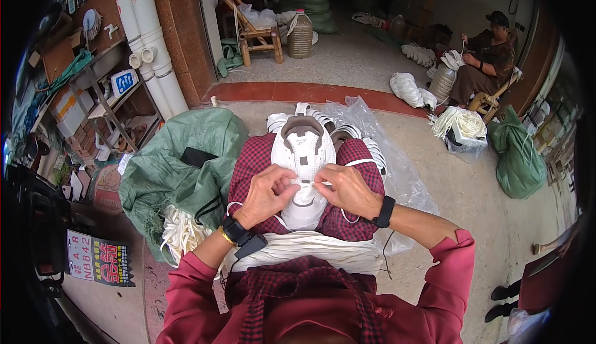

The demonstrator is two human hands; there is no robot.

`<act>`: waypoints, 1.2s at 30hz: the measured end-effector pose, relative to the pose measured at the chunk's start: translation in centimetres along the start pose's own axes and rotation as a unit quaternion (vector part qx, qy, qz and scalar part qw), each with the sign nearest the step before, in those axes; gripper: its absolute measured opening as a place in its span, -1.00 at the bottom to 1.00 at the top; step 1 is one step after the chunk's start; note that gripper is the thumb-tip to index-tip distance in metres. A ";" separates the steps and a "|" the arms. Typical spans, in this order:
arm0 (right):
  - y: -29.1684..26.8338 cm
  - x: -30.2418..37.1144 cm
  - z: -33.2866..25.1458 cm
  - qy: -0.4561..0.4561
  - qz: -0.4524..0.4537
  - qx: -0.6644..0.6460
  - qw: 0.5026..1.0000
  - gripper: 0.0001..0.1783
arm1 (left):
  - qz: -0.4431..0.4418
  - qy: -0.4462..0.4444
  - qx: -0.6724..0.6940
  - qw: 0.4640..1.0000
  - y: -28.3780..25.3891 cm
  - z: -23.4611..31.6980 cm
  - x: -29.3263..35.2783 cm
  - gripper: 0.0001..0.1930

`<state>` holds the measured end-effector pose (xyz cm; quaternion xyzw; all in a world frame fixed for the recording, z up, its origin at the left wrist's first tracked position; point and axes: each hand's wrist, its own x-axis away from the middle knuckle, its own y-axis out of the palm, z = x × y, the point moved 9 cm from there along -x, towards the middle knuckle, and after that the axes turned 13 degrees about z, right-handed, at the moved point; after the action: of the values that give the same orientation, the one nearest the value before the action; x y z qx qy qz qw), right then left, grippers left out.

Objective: Manually lacing and assembling parts of athletic footwear.

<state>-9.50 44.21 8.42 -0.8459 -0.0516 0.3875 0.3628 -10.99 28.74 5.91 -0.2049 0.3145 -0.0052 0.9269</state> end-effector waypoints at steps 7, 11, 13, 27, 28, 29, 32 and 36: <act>0.7 -1.6 0.0 0.017 0.022 -0.017 0.999 -0.90 | -0.012 -0.014 0.027 0.999 0.3 -0.2 -0.4 -0.81; 0.8 -1.6 -0.1 -0.026 0.002 -0.015 1.000 -0.87 | -0.005 0.019 -0.005 1.000 0.5 0.3 -0.2 -0.87; 0.7 -1.4 1.5 0.048 -0.006 -0.095 0.994 -0.85 | 0.001 0.042 -0.030 0.999 1.0 1.1 -0.3 -0.89; 4.2 2.3 9.7 0.468 0.082 -0.607 0.637 -0.59 | 0.136 0.026 -0.353 0.925 -14.5 -3.7 1.3 -0.81; 3.9 2.7 9.9 0.466 0.070 -0.584 0.661 -0.60 | 0.096 0.041 -0.332 0.937 -10.1 -0.1 0.6 -0.68; 3.8 2.6 9.9 0.473 0.077 -0.566 0.670 -0.60 | 0.058 0.084 -0.266 0.958 -6.2 4.1 0.3 -0.53; 3.3 1.7 8.5 0.458 0.103 -0.567 0.677 -0.54 | -0.101 0.402 -0.279 0.866 4.8 12.1 3.9 -0.25; 3.3 1.4 6.6 0.468 0.090 -0.551 0.685 -0.61 | -0.123 0.553 -0.214 0.796 11.3 15.4 5.7 -0.39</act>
<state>-13.79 46.09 2.52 -0.9655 -0.0027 -0.1258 -0.2280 1.29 44.09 9.34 -0.3967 0.7391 -0.1642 0.5190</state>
